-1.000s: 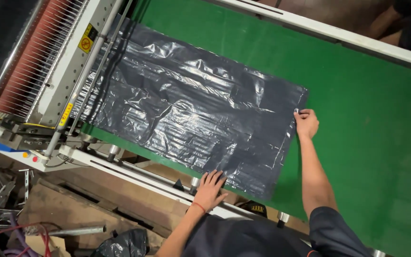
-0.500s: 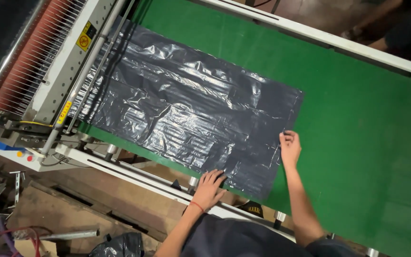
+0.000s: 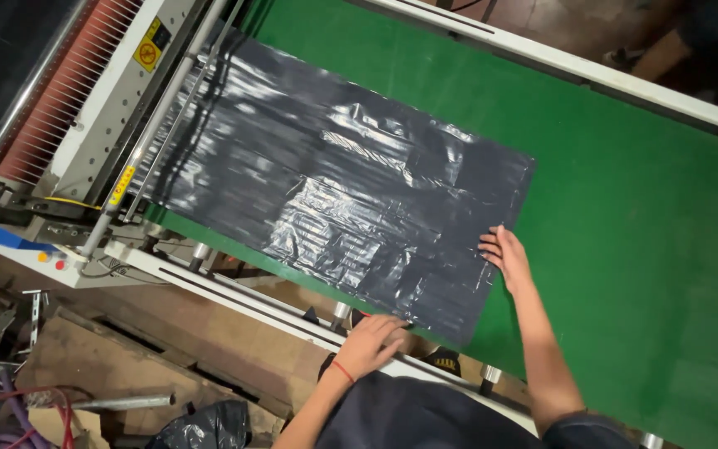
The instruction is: The person repeatedly picks up large, rectangular items wrapped in black plastic from a green conveyor belt and moves them to a nearby white table. The person handles the items by hand, lifting and placing them in a repetitive cycle.
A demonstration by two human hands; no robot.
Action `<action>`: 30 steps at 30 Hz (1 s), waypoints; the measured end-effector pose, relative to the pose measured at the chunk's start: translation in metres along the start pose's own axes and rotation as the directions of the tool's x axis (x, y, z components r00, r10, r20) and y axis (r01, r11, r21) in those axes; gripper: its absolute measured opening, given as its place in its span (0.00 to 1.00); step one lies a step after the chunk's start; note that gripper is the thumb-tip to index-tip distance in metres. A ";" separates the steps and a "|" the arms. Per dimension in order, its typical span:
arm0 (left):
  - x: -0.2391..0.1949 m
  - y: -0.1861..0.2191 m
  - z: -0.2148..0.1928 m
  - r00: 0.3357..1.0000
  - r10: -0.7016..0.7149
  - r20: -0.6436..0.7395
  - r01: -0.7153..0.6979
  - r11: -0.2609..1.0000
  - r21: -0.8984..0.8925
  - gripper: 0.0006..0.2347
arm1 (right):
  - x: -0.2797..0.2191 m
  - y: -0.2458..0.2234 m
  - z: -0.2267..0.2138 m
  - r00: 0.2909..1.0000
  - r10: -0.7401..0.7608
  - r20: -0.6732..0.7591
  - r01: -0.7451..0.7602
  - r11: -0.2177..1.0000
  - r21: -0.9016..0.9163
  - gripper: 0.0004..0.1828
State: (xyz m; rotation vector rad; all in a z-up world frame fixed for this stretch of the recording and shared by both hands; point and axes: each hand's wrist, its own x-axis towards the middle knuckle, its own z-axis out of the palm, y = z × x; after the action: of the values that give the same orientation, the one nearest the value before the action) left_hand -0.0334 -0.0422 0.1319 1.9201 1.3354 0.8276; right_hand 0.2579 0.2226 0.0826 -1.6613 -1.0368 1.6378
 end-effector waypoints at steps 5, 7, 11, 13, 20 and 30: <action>0.007 0.032 -0.018 0.970 0.233 -0.064 -0.231 0.972 0.036 0.13 | 0.007 -0.042 0.005 0.987 0.031 0.160 -0.049 0.993 0.106 0.52; 0.015 0.049 -0.029 0.924 0.366 -0.106 -0.364 0.930 0.043 0.10 | 0.031 -0.038 -0.007 0.981 0.028 0.194 -0.054 0.990 0.130 0.59; 0.022 0.053 -0.025 0.896 0.411 -0.171 -0.400 0.912 0.094 0.12 | 0.065 -0.044 -0.029 0.992 0.117 0.037 -0.123 0.965 0.232 0.59; 0.024 0.038 -0.017 0.922 0.354 -0.156 -0.343 0.935 0.093 0.12 | 0.075 -0.051 -0.032 0.990 0.144 -0.004 -0.142 0.980 0.140 0.64; 0.019 -0.038 0.027 0.993 -0.063 0.098 0.031 0.954 0.300 0.24 | 0.129 -0.024 -0.043 0.952 0.028 -0.305 -0.060 0.993 -0.099 0.25; 0.014 -0.071 0.050 0.970 -0.122 0.209 0.037 0.927 0.373 0.22 | 0.171 0.017 -0.054 0.815 -0.456 -0.357 0.149 0.761 -0.632 0.19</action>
State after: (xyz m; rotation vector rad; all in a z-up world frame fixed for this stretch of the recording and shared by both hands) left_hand -0.0284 -0.0176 0.0474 2.1488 1.4903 0.3137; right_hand 0.3038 0.3642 -0.0195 -1.9914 -1.5258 0.6191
